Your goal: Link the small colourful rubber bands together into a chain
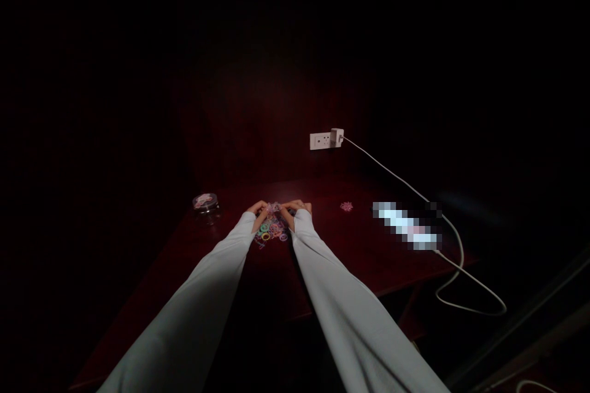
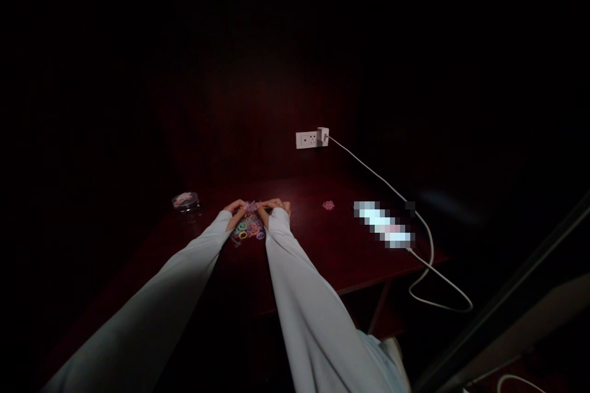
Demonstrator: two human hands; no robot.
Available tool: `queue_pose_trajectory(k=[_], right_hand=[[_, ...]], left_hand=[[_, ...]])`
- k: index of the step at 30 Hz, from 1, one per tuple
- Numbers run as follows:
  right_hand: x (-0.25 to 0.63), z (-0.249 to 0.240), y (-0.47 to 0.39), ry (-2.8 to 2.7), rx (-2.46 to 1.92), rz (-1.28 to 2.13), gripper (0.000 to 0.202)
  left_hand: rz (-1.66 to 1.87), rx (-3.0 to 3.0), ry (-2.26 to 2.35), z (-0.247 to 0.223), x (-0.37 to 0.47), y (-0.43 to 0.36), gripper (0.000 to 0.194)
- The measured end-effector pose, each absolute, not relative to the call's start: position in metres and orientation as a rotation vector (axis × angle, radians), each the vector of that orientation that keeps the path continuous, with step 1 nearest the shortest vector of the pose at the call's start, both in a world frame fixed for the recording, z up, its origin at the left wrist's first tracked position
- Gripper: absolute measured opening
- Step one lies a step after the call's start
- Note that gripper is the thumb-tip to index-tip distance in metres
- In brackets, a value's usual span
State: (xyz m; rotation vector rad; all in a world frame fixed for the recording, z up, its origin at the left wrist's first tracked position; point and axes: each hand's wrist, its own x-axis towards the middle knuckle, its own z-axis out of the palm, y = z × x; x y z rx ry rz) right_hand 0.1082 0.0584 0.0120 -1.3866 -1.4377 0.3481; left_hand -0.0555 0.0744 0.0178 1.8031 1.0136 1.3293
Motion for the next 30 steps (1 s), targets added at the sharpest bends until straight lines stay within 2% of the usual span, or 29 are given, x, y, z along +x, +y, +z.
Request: queue_pose_trajectory(k=[9,17,25,30], right_hand=[[0.115,0.022,0.048,-1.379,-1.348,0.334,0.020],[0.135,0.025,0.048,-1.433,-1.382,0.265,0.030],[0.230,0.034,0.049,-1.331,-1.651,-0.047,0.030],[0.281,0.030,0.048,-1.204,-1.840,-0.098,0.030]], left_hand=[[1.340,1.747,1.070,0.023,-0.049,0.069,0.055],[1.267,1.798,1.055,0.030,-0.051,0.062,0.045],[1.230,1.827,1.063,0.028,-0.053,0.063,0.041],[1.202,1.850,1.031,0.026,-0.056,0.067,0.042]])
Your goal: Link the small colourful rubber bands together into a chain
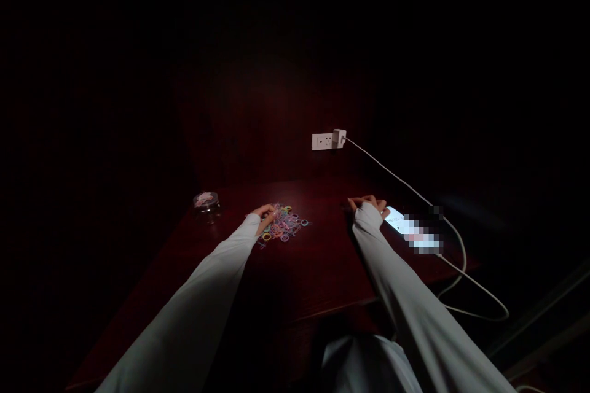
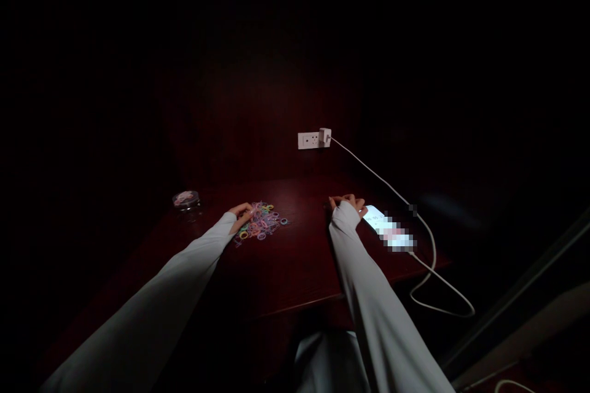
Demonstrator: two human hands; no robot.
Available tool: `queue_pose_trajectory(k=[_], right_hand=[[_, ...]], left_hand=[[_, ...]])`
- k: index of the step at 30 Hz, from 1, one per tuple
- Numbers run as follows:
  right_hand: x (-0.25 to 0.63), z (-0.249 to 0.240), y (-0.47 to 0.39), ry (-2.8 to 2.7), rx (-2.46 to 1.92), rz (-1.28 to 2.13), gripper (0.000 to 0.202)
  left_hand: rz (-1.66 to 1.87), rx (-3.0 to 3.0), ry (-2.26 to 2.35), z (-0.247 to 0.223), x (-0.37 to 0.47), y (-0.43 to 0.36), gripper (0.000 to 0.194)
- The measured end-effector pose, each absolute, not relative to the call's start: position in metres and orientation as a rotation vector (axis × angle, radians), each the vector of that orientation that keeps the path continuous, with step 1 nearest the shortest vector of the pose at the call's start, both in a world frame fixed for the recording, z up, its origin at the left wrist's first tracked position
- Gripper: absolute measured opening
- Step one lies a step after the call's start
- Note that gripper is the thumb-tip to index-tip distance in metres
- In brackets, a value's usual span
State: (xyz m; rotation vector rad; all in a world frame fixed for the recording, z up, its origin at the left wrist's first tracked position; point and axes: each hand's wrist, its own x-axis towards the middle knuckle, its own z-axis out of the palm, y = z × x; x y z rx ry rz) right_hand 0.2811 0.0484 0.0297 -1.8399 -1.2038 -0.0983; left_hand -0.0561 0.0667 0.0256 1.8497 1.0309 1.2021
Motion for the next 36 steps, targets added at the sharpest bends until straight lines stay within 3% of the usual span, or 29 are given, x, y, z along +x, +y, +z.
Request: queue_pose_trajectory(k=[12,23,36], right_hand=[[0.269,0.034,0.044,-1.042,-1.746,-0.221,0.032],[0.140,0.033,0.031,-1.708,-1.318,-0.033,0.016],[0.134,0.029,0.030,-1.754,-1.328,0.054,0.015]], left_hand=[[1.236,1.815,1.077,0.030,-0.052,0.061,0.041],[1.223,1.832,1.071,0.029,-0.049,0.062,0.043],[1.172,1.876,1.009,0.030,-0.046,0.059,0.042]])
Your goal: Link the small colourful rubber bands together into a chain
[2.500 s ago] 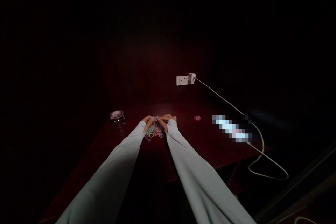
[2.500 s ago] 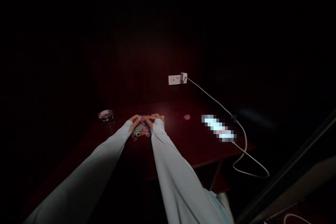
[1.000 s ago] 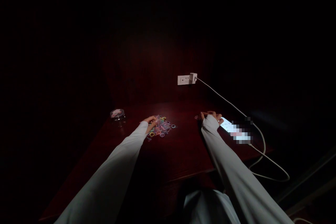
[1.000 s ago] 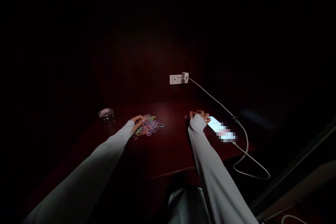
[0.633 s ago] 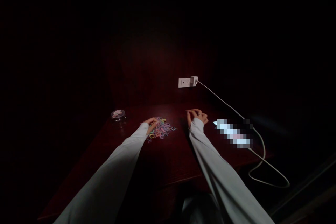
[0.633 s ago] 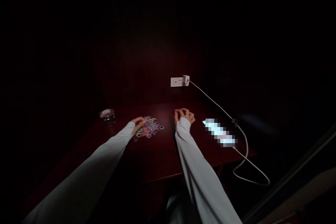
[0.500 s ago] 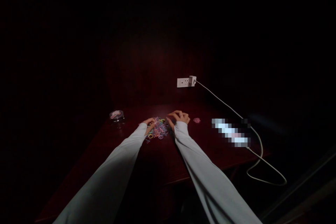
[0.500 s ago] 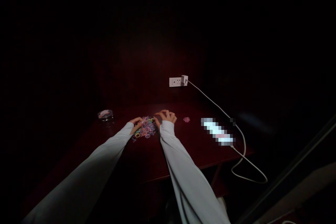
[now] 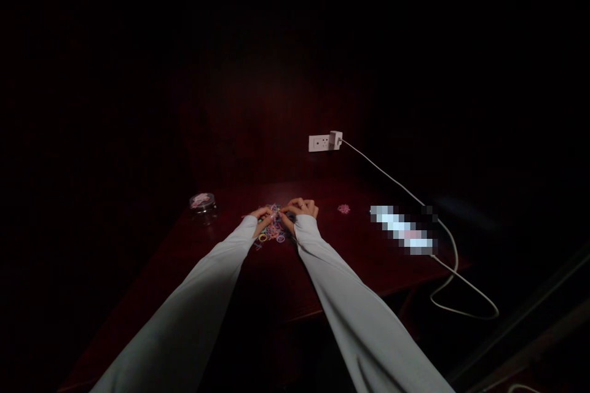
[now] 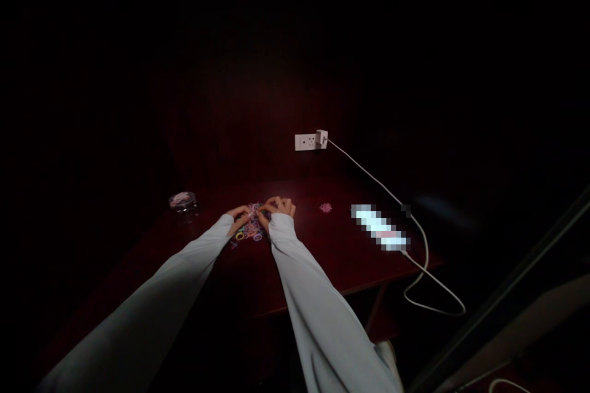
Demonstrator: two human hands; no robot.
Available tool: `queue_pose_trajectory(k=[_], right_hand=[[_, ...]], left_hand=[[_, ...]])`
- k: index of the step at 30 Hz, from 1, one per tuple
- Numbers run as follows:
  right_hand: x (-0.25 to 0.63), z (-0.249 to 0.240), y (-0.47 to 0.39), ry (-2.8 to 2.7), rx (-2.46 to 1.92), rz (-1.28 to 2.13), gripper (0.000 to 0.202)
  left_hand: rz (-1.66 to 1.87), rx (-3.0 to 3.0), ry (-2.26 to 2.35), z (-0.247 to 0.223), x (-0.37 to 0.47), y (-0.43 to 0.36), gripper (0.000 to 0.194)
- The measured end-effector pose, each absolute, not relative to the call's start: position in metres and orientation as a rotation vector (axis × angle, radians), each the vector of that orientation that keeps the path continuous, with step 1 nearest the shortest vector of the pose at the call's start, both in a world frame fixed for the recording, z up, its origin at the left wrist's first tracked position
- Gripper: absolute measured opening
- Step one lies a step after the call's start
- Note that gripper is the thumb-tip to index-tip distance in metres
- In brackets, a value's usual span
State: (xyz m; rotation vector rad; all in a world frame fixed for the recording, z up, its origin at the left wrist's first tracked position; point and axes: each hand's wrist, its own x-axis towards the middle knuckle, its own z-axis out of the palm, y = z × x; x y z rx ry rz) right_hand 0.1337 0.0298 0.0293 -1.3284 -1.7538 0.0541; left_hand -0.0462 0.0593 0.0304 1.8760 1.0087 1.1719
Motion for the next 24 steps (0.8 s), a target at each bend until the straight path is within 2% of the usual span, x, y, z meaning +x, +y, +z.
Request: queue_pose_trajectory(k=[16,24], right_hand=[[0.131,0.031,0.029,-1.736,-1.356,0.174,0.017],[0.130,0.032,0.030,-1.712,-1.397,0.248,0.007]], left_hand=[[1.208,1.944,1.068,0.014,-0.043,0.068,0.043],[1.218,1.912,1.020,0.013,-0.044,0.068,0.047]])
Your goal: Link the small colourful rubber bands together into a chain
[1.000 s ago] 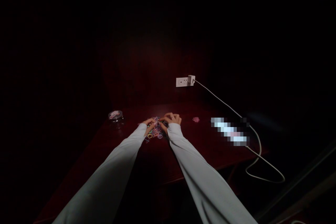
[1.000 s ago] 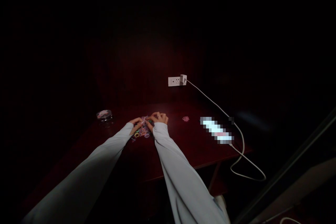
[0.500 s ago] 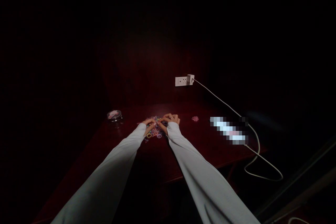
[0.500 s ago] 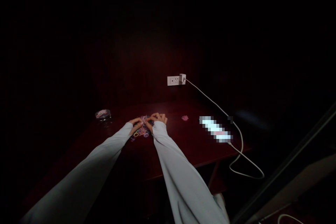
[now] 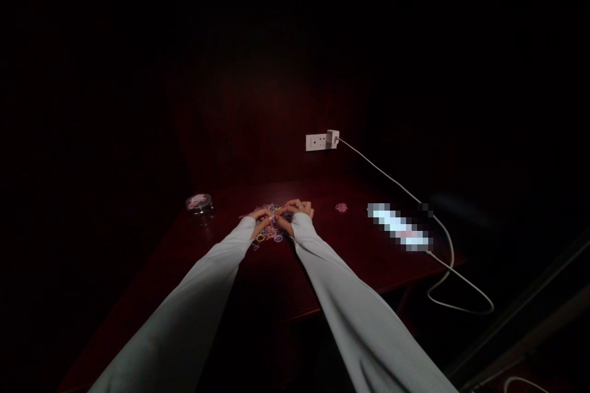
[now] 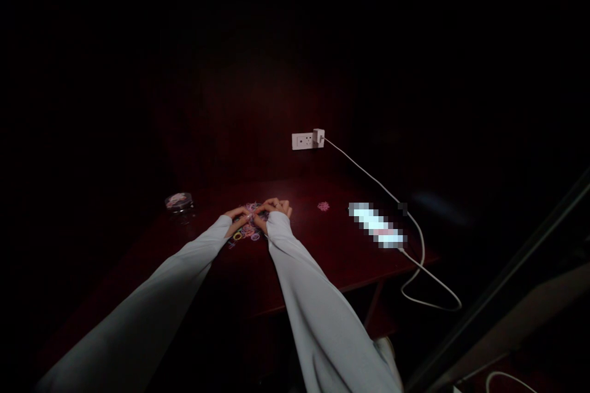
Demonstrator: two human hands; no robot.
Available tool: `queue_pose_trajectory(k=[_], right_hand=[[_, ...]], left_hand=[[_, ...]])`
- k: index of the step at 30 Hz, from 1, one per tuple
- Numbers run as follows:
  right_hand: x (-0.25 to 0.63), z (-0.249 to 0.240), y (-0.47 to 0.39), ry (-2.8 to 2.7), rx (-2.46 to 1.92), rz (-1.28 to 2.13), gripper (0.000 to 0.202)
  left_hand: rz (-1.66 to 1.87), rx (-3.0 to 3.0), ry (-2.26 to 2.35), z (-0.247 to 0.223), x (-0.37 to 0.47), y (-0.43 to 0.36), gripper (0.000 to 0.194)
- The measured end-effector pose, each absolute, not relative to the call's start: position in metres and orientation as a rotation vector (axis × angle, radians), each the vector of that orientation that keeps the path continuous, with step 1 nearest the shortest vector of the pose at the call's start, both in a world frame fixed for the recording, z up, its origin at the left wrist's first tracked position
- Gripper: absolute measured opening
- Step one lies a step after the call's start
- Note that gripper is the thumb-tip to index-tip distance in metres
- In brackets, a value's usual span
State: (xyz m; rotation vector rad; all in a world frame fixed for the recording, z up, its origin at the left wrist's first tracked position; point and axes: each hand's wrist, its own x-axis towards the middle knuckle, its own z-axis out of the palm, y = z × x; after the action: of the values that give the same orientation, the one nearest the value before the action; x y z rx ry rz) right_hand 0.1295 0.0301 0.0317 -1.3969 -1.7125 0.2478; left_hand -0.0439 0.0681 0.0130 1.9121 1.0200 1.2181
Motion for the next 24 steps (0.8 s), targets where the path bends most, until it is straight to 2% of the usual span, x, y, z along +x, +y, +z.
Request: queue_pose_trajectory(k=[9,19,24], right_hand=[[0.131,0.036,0.027,-1.628,-1.406,0.251,0.004],[0.131,0.037,0.029,-1.593,-1.429,0.260,0.006],[0.130,0.035,0.030,-1.608,-1.426,0.324,0.007]], left_hand=[[1.262,1.864,1.028,0.012,-0.043,0.066,0.048],[1.308,2.032,1.073,0.019,-0.053,0.060,0.025],[1.169,2.067,1.147,0.018,-0.054,0.064,0.026]])
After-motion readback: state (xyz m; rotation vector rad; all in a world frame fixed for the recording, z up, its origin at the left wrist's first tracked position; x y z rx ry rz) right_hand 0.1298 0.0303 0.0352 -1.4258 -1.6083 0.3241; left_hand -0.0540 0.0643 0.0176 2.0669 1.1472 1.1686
